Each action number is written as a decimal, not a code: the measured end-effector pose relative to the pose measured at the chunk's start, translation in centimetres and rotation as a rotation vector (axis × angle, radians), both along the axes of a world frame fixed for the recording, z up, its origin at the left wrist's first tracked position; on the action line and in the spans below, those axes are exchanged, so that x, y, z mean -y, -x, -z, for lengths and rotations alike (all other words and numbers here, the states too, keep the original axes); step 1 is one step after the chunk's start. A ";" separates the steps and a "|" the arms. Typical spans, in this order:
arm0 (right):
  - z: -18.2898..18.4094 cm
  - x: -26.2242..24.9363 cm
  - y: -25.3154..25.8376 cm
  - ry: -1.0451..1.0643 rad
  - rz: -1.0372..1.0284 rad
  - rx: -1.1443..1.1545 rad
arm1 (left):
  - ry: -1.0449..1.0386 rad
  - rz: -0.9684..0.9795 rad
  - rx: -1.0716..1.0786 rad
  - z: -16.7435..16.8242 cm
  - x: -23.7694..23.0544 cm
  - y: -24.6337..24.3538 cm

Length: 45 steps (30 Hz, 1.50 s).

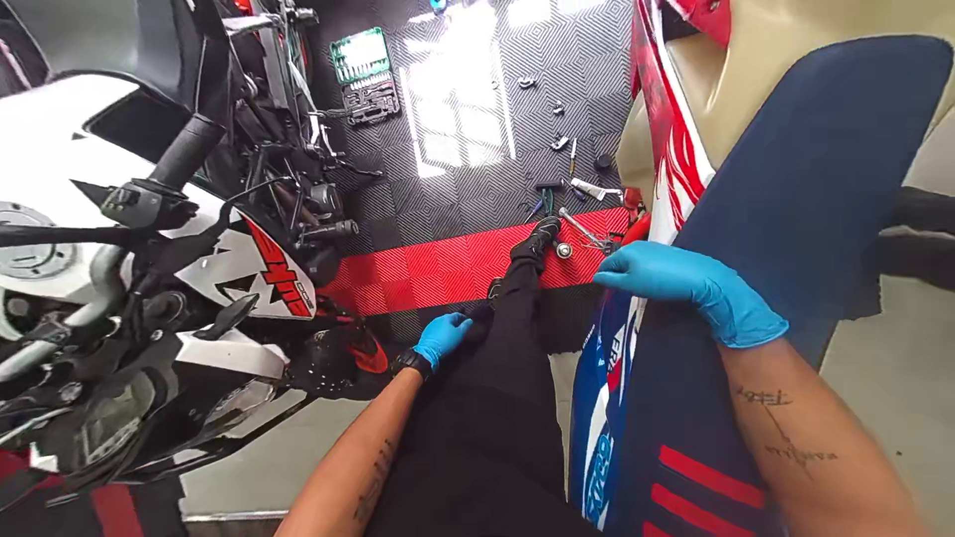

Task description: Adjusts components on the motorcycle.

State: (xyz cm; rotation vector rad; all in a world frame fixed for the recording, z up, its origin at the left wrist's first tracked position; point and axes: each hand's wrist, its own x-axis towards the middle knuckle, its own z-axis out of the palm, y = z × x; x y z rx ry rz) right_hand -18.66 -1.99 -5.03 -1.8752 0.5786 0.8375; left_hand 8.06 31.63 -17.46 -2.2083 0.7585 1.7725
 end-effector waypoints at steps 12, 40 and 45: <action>0.8 -1.7 -1.7 -0.007 0.023 -0.074 | 0.074 0.094 -0.087 0.0 12.7 -2.6; 4.1 -5.9 -8.5 0.051 0.744 -0.173 | 0.138 0.354 -0.196 -0.2 25.8 -8.9; 5.2 -14.4 -3.3 0.014 1.166 -0.321 | 0.178 0.391 -0.197 -0.4 26.4 -14.3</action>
